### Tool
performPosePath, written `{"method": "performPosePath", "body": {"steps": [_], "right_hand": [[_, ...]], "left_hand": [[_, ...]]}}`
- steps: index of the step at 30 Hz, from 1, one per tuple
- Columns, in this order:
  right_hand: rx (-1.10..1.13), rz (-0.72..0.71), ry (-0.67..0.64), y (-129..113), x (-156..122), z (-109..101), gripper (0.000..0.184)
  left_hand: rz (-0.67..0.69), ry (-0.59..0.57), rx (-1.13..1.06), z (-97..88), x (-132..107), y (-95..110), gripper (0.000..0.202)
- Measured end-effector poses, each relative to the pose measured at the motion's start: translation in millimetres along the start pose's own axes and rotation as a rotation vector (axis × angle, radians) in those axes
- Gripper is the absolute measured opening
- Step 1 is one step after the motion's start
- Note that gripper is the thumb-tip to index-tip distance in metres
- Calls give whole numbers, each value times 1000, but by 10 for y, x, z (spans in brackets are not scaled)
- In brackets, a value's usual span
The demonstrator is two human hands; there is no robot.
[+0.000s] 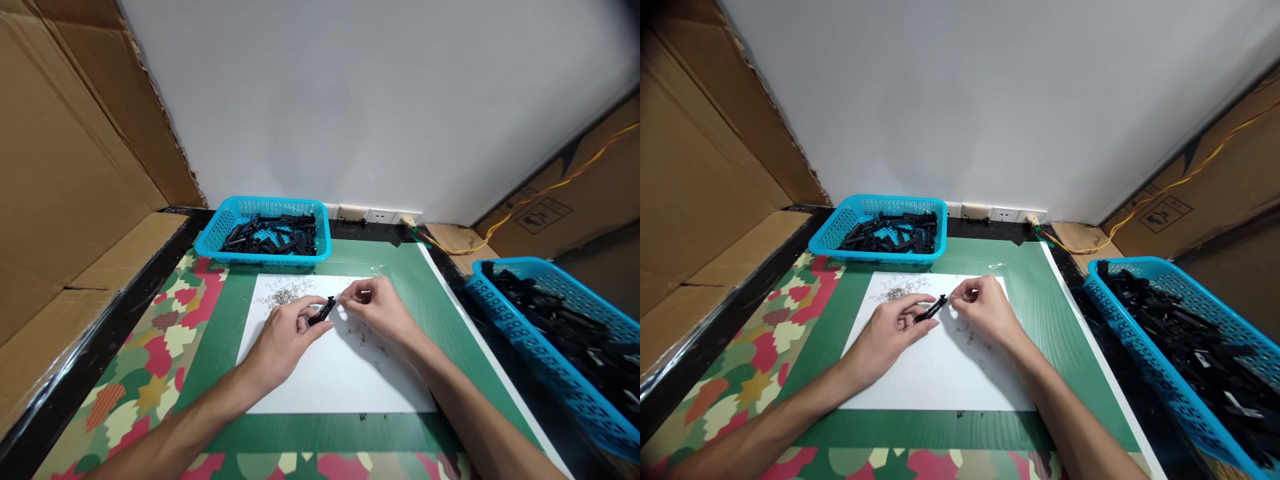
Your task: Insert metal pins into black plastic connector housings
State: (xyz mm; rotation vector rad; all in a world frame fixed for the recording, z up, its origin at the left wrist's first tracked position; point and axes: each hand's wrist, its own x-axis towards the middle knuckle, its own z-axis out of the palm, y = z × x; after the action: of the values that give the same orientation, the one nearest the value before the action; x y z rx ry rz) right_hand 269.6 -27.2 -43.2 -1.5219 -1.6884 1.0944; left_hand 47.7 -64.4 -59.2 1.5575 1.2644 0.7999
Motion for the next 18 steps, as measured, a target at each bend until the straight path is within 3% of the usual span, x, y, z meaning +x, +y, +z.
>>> {"method": "performPosePath", "body": {"steps": [7, 18], "right_hand": [[-97, -57, 17, 132, 46, 32, 16], [-282, -198, 86, 39, -16, 38, 13]], "left_hand": [[-7, -35, 30, 18, 10, 17, 48], [47, -41, 45, 17, -1, 42, 43]]}}
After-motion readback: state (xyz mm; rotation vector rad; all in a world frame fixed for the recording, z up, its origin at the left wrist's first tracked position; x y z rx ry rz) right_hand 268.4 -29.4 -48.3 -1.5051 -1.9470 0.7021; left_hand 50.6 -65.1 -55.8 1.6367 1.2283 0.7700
